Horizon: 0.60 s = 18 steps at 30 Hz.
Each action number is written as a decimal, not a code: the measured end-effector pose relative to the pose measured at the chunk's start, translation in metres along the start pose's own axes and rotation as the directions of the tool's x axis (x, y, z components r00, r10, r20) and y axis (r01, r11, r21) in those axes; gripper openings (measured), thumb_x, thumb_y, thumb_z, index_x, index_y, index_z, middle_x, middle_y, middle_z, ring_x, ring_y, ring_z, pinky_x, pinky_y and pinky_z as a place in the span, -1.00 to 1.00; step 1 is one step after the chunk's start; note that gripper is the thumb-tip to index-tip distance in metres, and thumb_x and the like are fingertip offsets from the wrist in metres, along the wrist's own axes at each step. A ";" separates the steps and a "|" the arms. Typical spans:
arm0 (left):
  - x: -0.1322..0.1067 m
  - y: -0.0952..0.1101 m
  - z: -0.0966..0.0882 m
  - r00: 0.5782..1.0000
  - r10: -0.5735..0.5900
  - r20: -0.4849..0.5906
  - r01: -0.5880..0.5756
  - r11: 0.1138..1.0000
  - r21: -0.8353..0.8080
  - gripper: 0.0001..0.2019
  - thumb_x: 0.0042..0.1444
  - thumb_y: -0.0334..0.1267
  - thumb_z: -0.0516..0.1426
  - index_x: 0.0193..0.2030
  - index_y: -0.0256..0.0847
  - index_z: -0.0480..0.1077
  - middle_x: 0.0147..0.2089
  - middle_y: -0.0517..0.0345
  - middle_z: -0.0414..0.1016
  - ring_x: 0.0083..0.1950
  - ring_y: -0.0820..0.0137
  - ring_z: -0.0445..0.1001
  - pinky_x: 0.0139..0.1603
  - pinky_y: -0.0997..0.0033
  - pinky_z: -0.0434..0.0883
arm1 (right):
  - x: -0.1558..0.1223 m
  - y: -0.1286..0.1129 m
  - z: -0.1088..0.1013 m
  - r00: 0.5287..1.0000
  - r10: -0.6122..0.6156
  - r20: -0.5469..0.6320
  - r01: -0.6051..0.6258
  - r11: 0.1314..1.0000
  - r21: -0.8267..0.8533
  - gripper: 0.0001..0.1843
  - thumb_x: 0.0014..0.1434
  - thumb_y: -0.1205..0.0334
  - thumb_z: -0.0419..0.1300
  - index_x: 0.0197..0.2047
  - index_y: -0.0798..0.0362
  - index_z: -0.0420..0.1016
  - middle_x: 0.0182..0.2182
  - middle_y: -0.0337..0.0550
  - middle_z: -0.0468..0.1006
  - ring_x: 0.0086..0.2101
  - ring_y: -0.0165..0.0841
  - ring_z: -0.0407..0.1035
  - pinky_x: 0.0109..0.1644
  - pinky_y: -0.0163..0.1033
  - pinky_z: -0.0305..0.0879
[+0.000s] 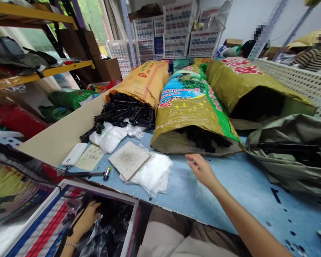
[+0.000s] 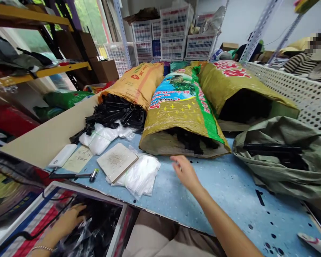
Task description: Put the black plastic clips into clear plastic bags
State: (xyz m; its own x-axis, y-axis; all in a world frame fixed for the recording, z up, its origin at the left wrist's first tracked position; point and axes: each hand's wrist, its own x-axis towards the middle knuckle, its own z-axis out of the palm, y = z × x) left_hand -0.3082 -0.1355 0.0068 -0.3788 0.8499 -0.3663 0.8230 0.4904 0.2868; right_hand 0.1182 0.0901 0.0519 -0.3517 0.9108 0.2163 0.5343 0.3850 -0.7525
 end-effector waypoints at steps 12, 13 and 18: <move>-0.021 0.230 0.010 0.775 0.615 0.147 -0.278 0.540 -0.795 -0.62 0.08 -0.11 0.16 0.04 -0.14 0.43 0.01 0.00 0.51 -0.03 0.26 0.45 0.04 0.25 0.36 | 0.050 0.014 -0.036 0.934 0.316 -0.165 -0.328 0.943 -0.056 -0.55 0.13 0.06 0.12 0.05 0.10 0.40 -0.16 0.07 0.52 -0.11 -0.07 0.38 -0.08 -0.05 0.30; -0.016 0.245 0.018 0.789 0.608 0.086 -0.250 0.446 -0.860 -0.55 0.06 -0.05 0.18 0.08 -0.15 0.40 0.04 -0.03 0.47 0.01 0.25 0.43 0.06 0.22 0.36 | 0.031 0.008 -0.030 0.922 0.377 -0.092 -0.362 0.921 0.147 -0.53 0.16 0.00 0.08 0.03 0.11 0.40 -0.20 0.05 0.54 -0.17 -0.12 0.42 -0.13 -0.07 0.34; -0.011 0.304 0.046 0.803 0.589 -0.089 -0.101 -0.013 -0.995 -0.31 -0.04 0.22 0.18 0.15 -0.15 0.26 0.10 -0.08 0.39 0.02 0.21 0.44 0.02 0.20 0.40 | -0.072 -0.025 0.012 0.680 0.273 0.681 -0.731 0.179 0.658 -0.34 0.20 -0.26 -0.11 -0.20 0.18 0.50 -0.33 0.10 0.58 -0.41 -0.26 0.47 -0.28 -0.10 0.41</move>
State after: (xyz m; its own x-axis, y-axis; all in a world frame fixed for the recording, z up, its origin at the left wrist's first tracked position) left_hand -0.0342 -0.0047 0.0570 0.1424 0.9887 -0.0467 -0.3935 0.0999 0.9139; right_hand 0.1209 0.0130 0.0480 -0.6168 0.6228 -0.4814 -0.1532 -0.6949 -0.7026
